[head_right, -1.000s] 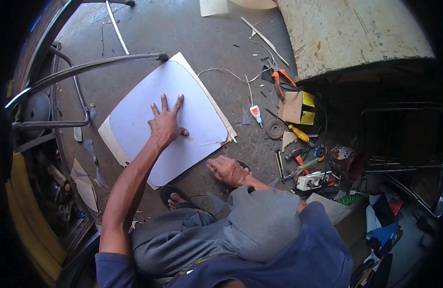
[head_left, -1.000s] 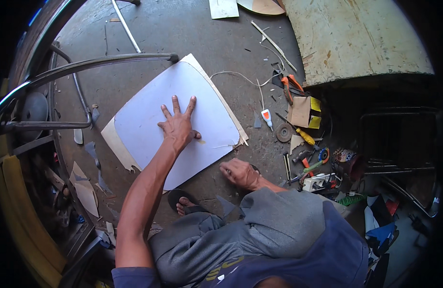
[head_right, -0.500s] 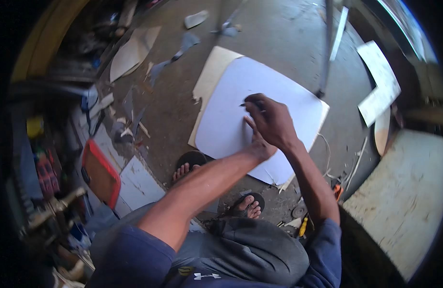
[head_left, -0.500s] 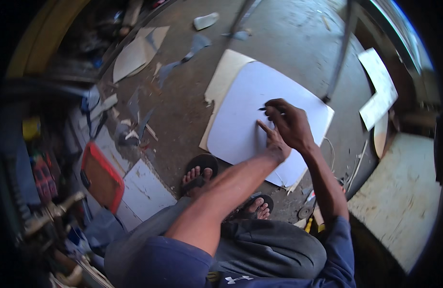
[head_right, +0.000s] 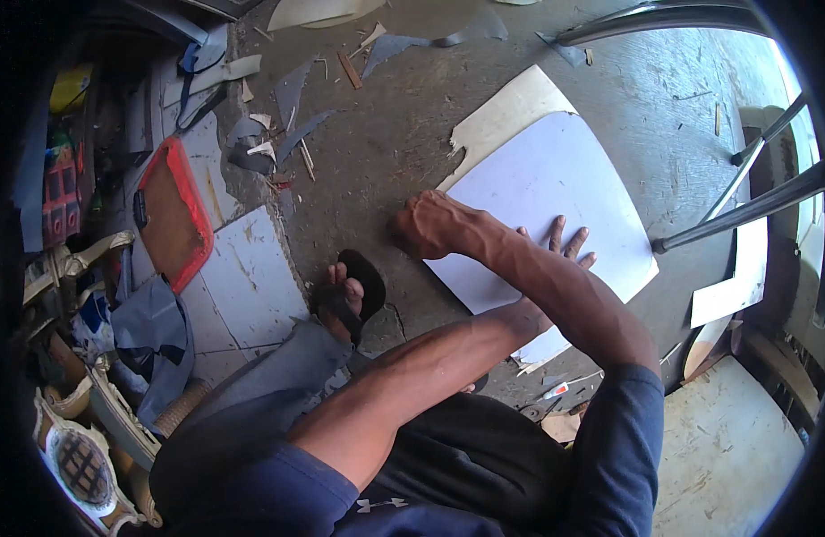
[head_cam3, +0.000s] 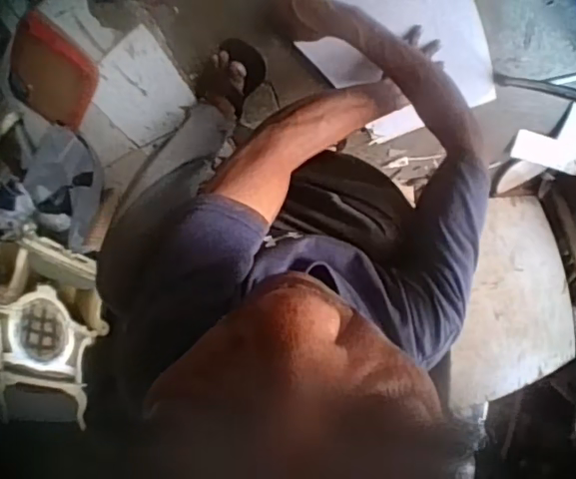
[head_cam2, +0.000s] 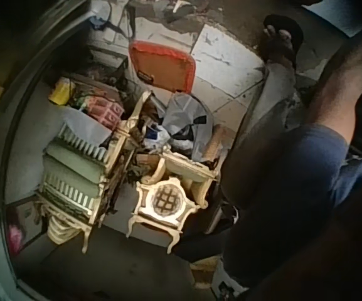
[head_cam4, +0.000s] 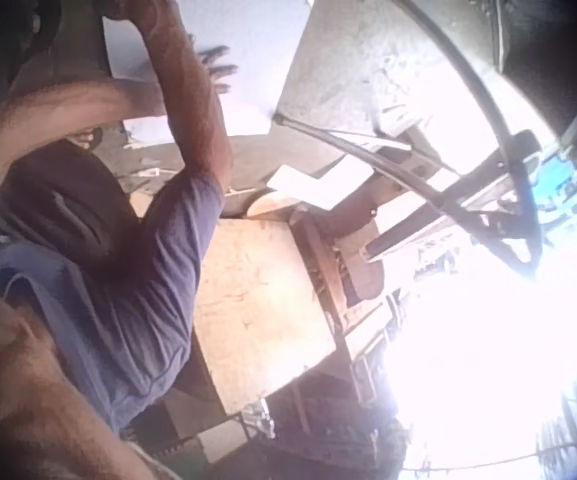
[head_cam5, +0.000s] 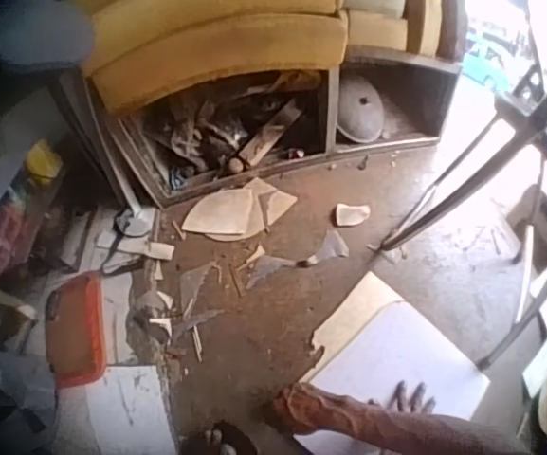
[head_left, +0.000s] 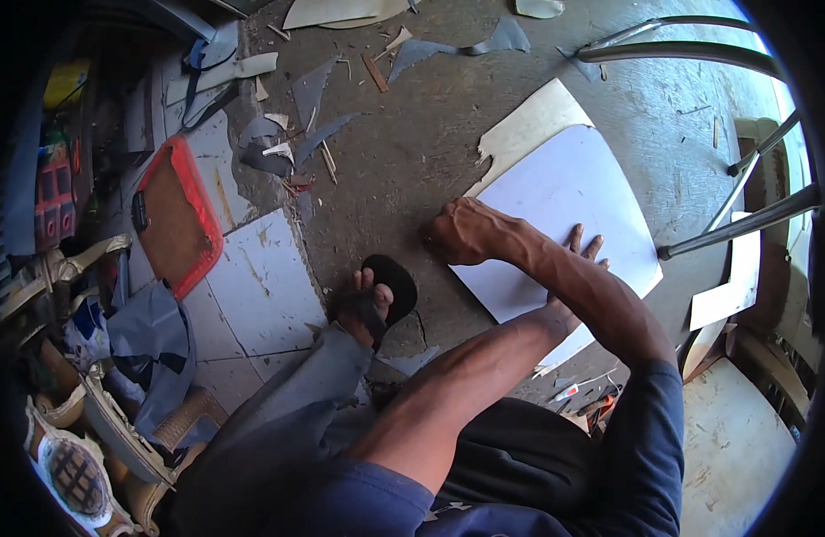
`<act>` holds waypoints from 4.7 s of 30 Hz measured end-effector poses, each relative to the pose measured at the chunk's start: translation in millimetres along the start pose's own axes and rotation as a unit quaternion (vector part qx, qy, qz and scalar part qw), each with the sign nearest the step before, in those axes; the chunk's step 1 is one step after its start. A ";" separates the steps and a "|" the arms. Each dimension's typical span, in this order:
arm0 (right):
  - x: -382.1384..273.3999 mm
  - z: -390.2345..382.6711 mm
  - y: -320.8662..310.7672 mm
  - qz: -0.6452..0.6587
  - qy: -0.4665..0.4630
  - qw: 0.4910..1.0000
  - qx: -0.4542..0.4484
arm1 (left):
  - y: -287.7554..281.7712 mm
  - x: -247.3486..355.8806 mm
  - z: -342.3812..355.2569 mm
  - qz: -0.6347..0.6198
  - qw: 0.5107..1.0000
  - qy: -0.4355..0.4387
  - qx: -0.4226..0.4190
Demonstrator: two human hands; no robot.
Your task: The person traces a template onto a thin board, uses a utility knife to score and cut the board into a seat shape, and then places the cut board onto a metal folding chair frame.
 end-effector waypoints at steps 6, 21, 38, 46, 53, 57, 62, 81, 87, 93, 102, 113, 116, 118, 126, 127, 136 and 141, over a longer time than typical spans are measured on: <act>-14.9 -1.2 -7.9 -0.075 -0.052 0.994 0.061 | -3.0 0.6 2.6 -0.003 1.000 0.013 0.011; 93.9 -51.1 -57.4 -0.006 0.175 0.960 0.219 | -10.8 11.6 0.5 0.120 0.990 0.049 -0.061; 227.0 -176.5 -123.3 0.004 0.390 0.816 0.426 | -14.9 -0.4 1.3 0.136 0.989 -0.053 -0.013; 241.7 -207.6 -108.9 0.013 0.467 0.734 0.493 | -11.9 -1.1 4.0 0.150 0.987 -0.048 -0.019; 244.3 -221.6 -93.0 0.139 0.480 0.679 0.538 | -0.5 -8.1 6.5 0.117 0.992 -0.047 -0.027; 259.8 -241.7 -75.5 0.214 0.486 0.644 0.552 | -11.1 0.8 1.8 0.135 0.989 -0.054 -0.008; 263.3 -231.5 -78.7 0.185 0.522 0.675 0.488 | -2.0 -5.1 6.4 0.156 0.987 -0.048 0.003; 189.2 -350.0 -20.8 -0.054 0.645 0.654 0.393 | -12.0 5.8 2.0 0.154 0.986 -0.025 -0.059; 31.3 -432.0 88.3 0.025 0.680 0.508 0.529 | -19.3 24.8 -2.4 0.191 0.973 0.001 -0.126; -134.2 -428.6 237.3 0.175 0.750 0.366 0.522 | -74.5 16.9 109.6 0.191 0.969 0.147 0.050; -230.3 -404.2 301.7 0.144 0.817 0.233 0.507 | -119.7 38.4 148.3 0.246 0.957 0.145 -0.043; -130.0 -387.4 262.6 0.237 0.709 0.366 0.555 | -152.5 -23.6 87.0 0.181 0.958 0.171 -0.143; -90.9 -373.8 246.6 0.251 0.681 0.400 0.559 | -168.0 -98.8 59.3 0.240 0.956 0.111 -0.130; -78.6 -369.8 241.6 0.241 0.724 0.405 0.503 | -177.6 -137.0 23.7 0.195 0.972 0.028 -0.128; -93.3 -365.6 237.3 0.410 0.666 0.347 0.518 | -131.6 -208.3 -22.5 -0.345 0.911 -0.225 -0.015; -105.3 -366.2 228.9 0.425 0.650 0.350 0.524 | -130.9 -216.7 -21.4 -0.380 0.893 -0.241 -0.030; -150.8 -283.4 132.8 0.635 0.273 0.473 0.546 | -174.7 -263.5 -5.4 -0.310 0.935 -0.140 0.099; -169.6 -269.2 131.5 0.508 0.365 0.650 0.431 | -245.0 -346.0 -53.3 -0.457 0.865 -0.190 0.078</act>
Point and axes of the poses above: each hand's wrist, its own z-axis towards the middle knuckle, its own y-axis out of the palm, x = y × z, the point moved 9 cm from there along z, towards the middle knuckle, and after that the axes turned 8 degrees about -z, right-handed, at the moved point
